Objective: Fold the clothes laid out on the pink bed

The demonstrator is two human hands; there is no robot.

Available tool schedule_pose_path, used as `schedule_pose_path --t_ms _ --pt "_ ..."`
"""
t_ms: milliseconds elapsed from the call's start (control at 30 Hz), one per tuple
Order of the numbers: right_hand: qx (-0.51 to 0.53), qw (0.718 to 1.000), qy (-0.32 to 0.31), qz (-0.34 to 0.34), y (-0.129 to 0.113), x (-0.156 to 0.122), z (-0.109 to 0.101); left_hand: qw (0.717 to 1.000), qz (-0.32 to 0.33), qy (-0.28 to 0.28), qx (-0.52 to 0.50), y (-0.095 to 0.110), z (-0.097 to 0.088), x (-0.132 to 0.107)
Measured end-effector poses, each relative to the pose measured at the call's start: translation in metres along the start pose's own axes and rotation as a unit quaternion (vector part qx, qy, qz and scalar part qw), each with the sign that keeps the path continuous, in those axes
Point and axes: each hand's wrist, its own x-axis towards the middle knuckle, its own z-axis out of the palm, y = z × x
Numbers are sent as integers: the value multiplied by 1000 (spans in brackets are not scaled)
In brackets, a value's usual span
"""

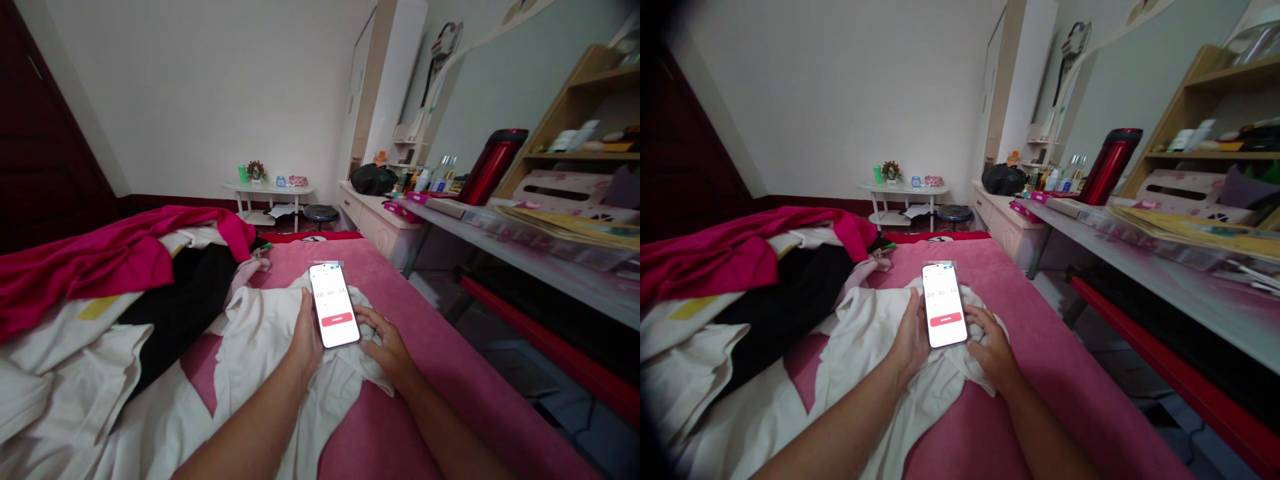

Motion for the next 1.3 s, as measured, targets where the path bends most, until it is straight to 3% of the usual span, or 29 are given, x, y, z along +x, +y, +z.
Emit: schedule_pose_path --t_ms 1300 --pt "-5 1000 -15 10 2 0 0 1000 4 -3 23 1 1 -2"
